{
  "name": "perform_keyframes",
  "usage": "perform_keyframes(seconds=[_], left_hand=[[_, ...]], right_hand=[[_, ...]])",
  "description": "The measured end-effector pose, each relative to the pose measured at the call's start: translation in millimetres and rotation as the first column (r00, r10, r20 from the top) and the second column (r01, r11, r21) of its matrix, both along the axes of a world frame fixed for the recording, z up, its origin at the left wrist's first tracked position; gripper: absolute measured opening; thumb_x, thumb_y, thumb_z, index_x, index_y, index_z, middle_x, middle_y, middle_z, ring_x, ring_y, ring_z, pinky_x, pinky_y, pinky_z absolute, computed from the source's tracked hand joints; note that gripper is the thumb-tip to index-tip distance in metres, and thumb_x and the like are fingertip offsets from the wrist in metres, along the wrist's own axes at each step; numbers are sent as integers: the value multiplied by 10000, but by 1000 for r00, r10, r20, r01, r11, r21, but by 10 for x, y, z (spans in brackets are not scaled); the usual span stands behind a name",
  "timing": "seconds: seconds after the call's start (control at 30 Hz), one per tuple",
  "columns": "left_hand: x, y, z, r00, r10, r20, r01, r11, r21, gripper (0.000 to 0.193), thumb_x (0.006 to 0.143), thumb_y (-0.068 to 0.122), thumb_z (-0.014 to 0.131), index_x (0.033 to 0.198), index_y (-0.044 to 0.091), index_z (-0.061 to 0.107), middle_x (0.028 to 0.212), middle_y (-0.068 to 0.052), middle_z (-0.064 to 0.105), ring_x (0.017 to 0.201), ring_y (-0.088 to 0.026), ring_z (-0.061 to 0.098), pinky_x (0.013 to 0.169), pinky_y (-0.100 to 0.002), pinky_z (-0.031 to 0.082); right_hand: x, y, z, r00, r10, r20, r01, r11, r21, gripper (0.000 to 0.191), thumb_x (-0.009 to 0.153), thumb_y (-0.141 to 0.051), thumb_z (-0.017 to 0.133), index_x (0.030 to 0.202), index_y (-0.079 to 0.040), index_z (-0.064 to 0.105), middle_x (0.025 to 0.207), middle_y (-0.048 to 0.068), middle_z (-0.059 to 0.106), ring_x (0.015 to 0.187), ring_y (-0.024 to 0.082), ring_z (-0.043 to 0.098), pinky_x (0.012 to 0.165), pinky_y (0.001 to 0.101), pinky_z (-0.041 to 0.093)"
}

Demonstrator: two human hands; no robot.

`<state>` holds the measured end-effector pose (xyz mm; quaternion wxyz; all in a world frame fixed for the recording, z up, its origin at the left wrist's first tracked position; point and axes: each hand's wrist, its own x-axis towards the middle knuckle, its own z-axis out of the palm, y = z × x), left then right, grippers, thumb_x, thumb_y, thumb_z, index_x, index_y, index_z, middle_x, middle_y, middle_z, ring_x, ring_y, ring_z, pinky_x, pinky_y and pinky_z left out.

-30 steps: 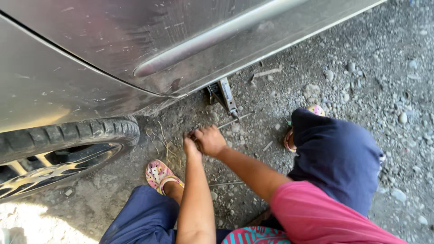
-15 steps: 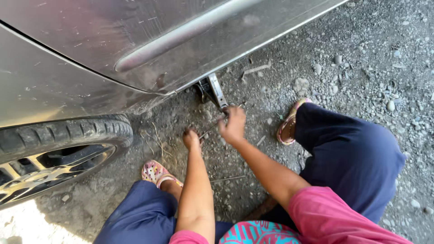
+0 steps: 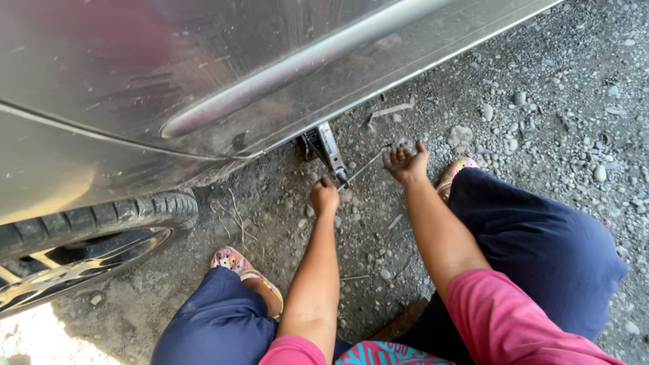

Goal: The person uses a lug wrench to loosen the lug nuts on a car wheel, then sands the wheel rim with a piece of sandpaper, and finally kneels beside the car and cranks a scissor jack placed under the vehicle body.

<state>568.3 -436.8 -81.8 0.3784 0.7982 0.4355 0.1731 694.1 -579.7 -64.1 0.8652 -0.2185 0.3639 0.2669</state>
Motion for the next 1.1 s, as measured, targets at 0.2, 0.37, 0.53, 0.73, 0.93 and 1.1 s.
perform_keyframes(seconds=[0.2,0.37,0.53,0.73,0.93,1.1], left_hand=[[244,-69,-110,984,176,-21,-177,979,-102,454,1039,326,449,972,-49,698,1004,-312,702,962,-516,655,881,-562,505],[257,-43,-199,969,248,7,-242,952,-189,487,1059,348,393,1132,-80,615,1132,-368,662,1064,-545,614,927,-558,479],[261,-2,-163,965,255,69,-233,944,-234,522,1062,380,381,1135,-85,607,1128,-364,658,1065,-547,612,926,-554,476],[278,56,-82,972,236,21,-186,816,-548,564,1075,456,388,1094,-37,662,944,-241,693,751,-377,616,640,-478,460],[-97,329,-97,951,305,-48,-225,578,-785,431,1036,470,471,1007,77,644,728,-94,632,499,-201,525,416,-353,356],[-530,638,-99,859,511,4,-167,288,-943,490,1016,566,391,974,164,669,691,-18,595,497,-153,468,418,-327,316]], right_hand=[[286,24,-107,937,327,-121,-231,322,-918,595,867,-574,692,1319,-191,650,1175,103,585,990,250,551,1026,512,463],[202,-35,-127,996,85,-1,-73,846,-528,733,849,-652,580,1357,-129,502,1188,124,625,1063,314,596,996,576,436],[350,-58,-34,997,-44,-64,41,998,-51,575,882,-623,533,1156,-124,451,995,138,525,854,315,538,804,488,421],[380,-64,-130,999,20,41,-17,997,-70,401,944,-367,633,778,-219,300,524,-22,194,397,157,201,435,353,301],[400,127,63,994,-11,106,55,909,-414,171,891,-239,611,868,-138,474,554,16,290,418,166,286,418,335,290],[-26,585,397,812,47,582,410,664,-626,185,912,-208,632,805,-64,590,607,7,473,478,117,409,438,331,324]])
